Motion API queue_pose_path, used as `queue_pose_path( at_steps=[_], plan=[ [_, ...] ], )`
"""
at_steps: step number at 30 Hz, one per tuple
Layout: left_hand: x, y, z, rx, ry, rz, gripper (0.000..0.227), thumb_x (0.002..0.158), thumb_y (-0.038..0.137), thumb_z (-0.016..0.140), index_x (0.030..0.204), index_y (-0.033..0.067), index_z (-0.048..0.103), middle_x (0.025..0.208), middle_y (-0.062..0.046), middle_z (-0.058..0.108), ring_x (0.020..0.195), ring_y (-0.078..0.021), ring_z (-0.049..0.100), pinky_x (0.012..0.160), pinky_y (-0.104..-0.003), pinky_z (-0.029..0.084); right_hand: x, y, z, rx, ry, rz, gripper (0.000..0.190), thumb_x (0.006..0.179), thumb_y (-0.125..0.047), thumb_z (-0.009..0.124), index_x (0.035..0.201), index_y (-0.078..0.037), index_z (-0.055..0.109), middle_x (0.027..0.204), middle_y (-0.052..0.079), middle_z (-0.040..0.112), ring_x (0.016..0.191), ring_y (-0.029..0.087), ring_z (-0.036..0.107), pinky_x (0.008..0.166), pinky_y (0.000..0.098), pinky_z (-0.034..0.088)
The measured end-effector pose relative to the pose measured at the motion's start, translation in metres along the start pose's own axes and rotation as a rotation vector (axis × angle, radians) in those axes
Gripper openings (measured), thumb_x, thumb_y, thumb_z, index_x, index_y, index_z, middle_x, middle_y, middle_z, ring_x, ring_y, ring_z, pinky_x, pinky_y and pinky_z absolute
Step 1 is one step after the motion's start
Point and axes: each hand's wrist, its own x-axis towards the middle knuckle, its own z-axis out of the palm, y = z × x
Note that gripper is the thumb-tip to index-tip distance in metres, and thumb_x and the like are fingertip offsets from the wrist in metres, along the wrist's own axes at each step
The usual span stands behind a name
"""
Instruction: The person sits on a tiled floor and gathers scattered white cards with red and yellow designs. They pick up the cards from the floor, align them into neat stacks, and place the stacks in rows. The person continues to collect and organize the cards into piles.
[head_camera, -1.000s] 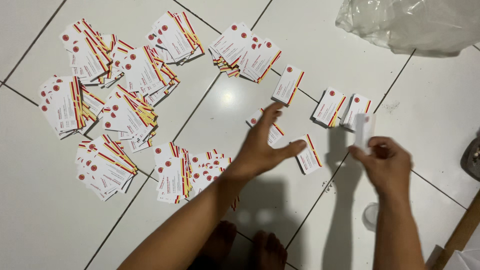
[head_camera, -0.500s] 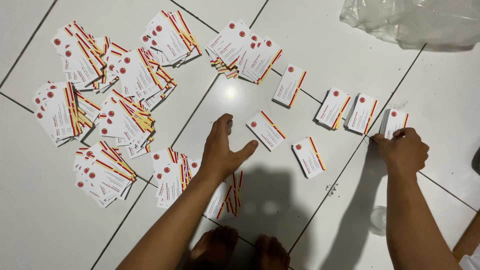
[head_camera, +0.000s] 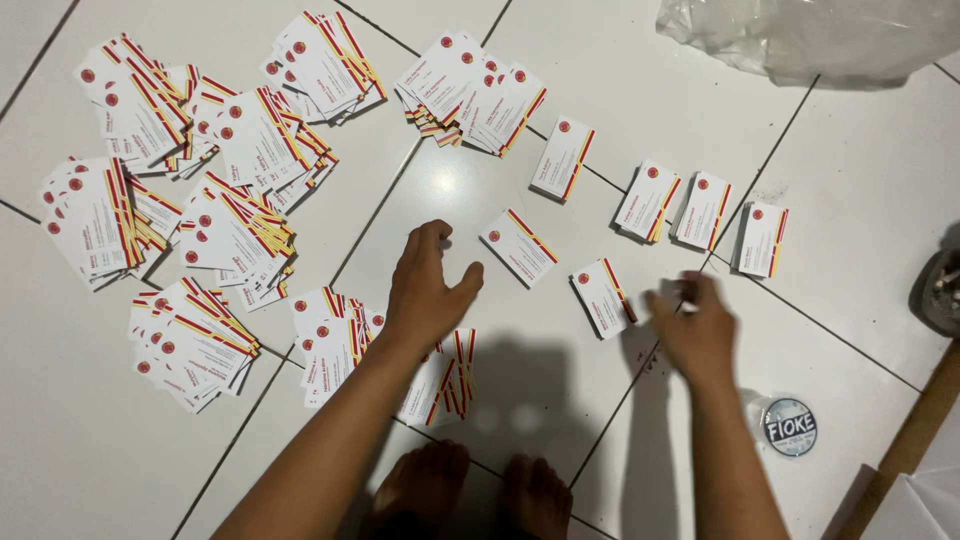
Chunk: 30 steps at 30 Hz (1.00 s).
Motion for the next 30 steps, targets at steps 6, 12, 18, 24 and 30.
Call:
queue_pose_path(
  at_steps=[6,12,18,24,30],
  plan=[
    [0.0,0.015,0.01,-0.04,0.025,0.07,0.054,0.091,0.016,0.068,0.135,-0.0053,0.044,0.131,-0.031,0.051,0.124,-0.0504,0.058,0.098,-0.06,0.052,-0.046,-0.047,0.035,-0.167,-0.139,-0.032,0.072,0.083,-0.019,0.073,0.144,0.008,0.047,0.128,0.032,0.06,0.125,0.048,0.057,0.103,0.0592,0.048],
    [-0.005,-0.008,0.0,-0.068,0.06,0.037,0.058,0.09,0.022,0.073,0.132,-0.0037,0.043,0.129,-0.03,0.05,0.124,-0.0506,0.057,0.099,-0.06,0.05,-0.019,-0.021,0.045,-0.159,-0.276,-0.033,0.068,0.078,-0.02,0.081,0.134,0.009,0.055,0.116,0.027,0.063,0.115,0.045,0.065,0.094,0.054,0.054],
    [-0.017,-0.012,-0.013,-0.072,0.101,0.039,0.054,0.093,0.024,0.07,0.131,-0.0048,0.044,0.125,-0.03,0.05,0.12,-0.0494,0.058,0.098,-0.059,0.05,-0.037,0.001,0.053,0.034,-0.22,-0.092,0.048,0.094,-0.011,0.052,0.135,0.013,0.043,0.109,0.033,0.061,0.107,0.054,0.064,0.085,0.0614,0.051],
    [-0.025,-0.011,-0.019,-0.075,0.131,0.086,0.056,0.092,0.026,0.073,0.13,-0.0039,0.044,0.12,-0.028,0.05,0.113,-0.0473,0.059,0.094,-0.055,0.051,-0.078,-0.019,0.008,-0.163,0.111,-0.174,0.041,0.096,-0.007,0.062,0.135,0.004,0.058,0.112,0.029,0.067,0.109,0.052,0.066,0.091,0.0665,0.05],
    [-0.032,-0.012,0.014,-0.044,0.13,0.235,0.053,0.086,0.025,0.078,0.125,-0.0002,0.052,0.118,-0.025,0.055,0.108,-0.0461,0.063,0.09,-0.052,0.055,-0.06,0.02,0.043,-0.418,-0.047,-0.093,0.048,0.089,-0.014,0.059,0.135,0.002,0.057,0.105,0.022,0.069,0.102,0.043,0.072,0.088,0.058,0.057]
  ],
)
